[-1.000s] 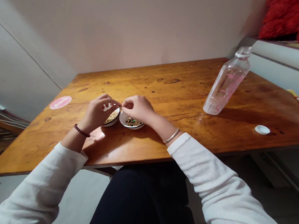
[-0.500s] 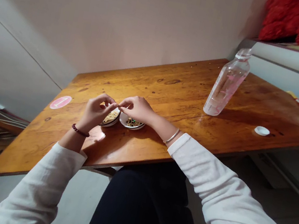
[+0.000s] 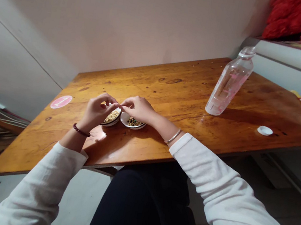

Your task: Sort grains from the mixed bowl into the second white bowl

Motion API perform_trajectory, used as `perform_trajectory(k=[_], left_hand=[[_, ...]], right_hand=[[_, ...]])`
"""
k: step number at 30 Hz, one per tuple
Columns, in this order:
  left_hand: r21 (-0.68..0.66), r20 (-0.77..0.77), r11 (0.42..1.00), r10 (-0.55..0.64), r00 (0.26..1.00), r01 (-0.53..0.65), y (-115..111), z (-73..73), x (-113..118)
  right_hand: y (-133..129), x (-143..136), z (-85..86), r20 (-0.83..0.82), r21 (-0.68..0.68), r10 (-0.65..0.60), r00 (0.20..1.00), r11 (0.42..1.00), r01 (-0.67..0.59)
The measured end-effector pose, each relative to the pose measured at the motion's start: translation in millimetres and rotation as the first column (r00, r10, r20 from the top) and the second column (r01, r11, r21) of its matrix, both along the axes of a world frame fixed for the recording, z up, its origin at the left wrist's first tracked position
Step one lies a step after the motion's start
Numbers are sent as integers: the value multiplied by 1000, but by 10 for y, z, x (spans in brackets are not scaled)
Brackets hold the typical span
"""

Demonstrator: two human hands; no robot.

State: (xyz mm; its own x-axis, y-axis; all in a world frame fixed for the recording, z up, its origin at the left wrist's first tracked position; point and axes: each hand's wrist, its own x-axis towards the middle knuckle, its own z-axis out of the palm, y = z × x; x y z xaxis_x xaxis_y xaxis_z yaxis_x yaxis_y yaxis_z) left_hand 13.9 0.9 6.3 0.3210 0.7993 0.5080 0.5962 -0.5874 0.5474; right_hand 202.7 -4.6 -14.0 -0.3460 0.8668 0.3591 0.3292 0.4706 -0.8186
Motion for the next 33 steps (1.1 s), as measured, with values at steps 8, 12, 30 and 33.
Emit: perform_trajectory(k=[8, 12, 30, 33], left_hand=[[19, -349, 909, 396, 849, -416, 99, -94, -189], [38, -528, 911, 368, 765, -411, 71, -98, -223], [-27, -594, 933, 274, 757, -358, 89, -107, -239], [-25, -517, 932, 297, 803, -361, 110, -125, -234]], right_hand=[[17, 4, -38, -50, -40, -111, 993, 993, 109], [41, 4, -69, -88, -67, -122, 989, 991, 116], [156, 39, -100, -183, -4, -174, 968, 984, 177], [155, 37, -104, -177, 19, -174, 969, 983, 180]])
